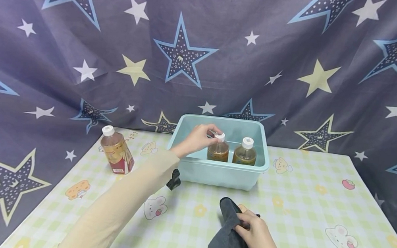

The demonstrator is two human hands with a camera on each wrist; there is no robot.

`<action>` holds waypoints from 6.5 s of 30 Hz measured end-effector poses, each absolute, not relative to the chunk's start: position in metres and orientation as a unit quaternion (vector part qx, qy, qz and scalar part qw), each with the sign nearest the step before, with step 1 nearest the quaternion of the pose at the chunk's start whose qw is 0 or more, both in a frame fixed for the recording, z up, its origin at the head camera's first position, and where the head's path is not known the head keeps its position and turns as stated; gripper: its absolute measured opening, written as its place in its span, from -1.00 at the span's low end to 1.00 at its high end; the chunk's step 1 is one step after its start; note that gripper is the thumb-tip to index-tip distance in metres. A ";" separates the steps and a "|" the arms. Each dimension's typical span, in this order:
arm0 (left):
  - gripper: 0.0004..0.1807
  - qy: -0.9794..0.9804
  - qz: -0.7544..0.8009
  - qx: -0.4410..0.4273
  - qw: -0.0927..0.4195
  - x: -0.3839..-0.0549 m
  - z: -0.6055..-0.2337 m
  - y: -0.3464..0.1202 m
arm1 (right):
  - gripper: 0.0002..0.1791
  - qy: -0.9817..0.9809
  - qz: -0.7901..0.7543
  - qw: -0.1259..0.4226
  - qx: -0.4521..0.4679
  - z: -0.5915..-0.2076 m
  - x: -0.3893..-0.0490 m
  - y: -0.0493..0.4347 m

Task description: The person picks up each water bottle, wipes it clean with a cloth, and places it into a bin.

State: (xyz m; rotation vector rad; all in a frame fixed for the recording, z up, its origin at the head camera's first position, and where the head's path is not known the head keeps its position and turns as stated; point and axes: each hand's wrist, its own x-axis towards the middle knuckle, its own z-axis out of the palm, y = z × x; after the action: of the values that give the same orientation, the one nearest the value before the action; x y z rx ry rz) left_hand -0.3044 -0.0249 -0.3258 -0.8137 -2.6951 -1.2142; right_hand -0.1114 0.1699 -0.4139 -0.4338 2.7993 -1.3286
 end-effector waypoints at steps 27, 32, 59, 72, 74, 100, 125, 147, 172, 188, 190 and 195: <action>-0.71 -0.907 -0.306 -0.281 0.065 -0.286 -0.292 -0.103 | -0.76 0.901 -0.411 -0.001 -0.139 -0.413 -0.111 0.168; -0.71 -0.914 -0.293 -0.270 0.077 -0.283 -0.288 -0.129 | -0.75 0.902 -0.410 0.001 -0.136 -0.412 -0.110 0.168; -0.68 -0.948 -0.261 -0.139 0.120 -0.259 -0.280 -0.255 | -0.78 0.898 -0.416 0.016 -0.139 -0.412 -0.112 0.168; -0.55 -0.946 -0.281 -0.094 0.133 -0.249 -0.297 -0.289 | -0.78 0.898 -0.418 0.025 -0.137 -0.412 -0.112 0.169; -0.53 -0.946 -0.280 -0.092 0.137 -0.249 -0.300 -0.293 | -0.78 0.898 -0.417 0.025 -0.139 -0.412 -0.112 0.169; -0.53 -0.935 -0.310 -0.074 0.157 -0.257 -0.338 -0.310 | -0.77 0.893 -0.425 0.031 -0.146 -0.412 -0.112 0.171; -0.62 -0.911 -0.353 -0.067 0.205 -0.252 -0.345 -0.305 | -0.79 0.890 -0.427 0.013 -0.160 -0.412 -0.114 0.173; -0.68 -0.871 -0.395 -0.126 0.265 -0.215 -0.338 -0.246 | -0.84 0.881 -0.418 -0.031 -0.218 -0.406 -0.120 0.182; -0.71 -0.812 -0.415 -0.299 0.281 -0.176 -0.316 -0.147 | -0.84 0.879 -0.416 -0.038 -0.228 -0.402 -0.123 0.184; -0.71 -0.790 -0.425 -0.358 0.259 -0.183 -0.340 -0.103 | -0.83 0.881 -0.416 -0.030 -0.223 -0.401 -0.124 0.182; -0.70 -0.788 -0.429 -0.361 0.256 -0.182 -0.342 -0.097 | -0.84 0.881 -0.416 -0.032 -0.224 -0.401 -0.124 0.182; -0.70 -0.787 -0.431 -0.366 0.247 -0.180 -0.344 -0.085 | -0.83 0.881 -0.413 -0.039 -0.226 -0.402 -0.125 0.182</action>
State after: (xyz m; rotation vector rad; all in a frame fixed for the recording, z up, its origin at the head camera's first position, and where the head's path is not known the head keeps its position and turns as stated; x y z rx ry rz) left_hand -0.1800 -0.0852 -0.3444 -0.9989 -2.1447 -1.1750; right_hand -0.1248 0.1818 -0.4016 -0.7293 2.8394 -1.3308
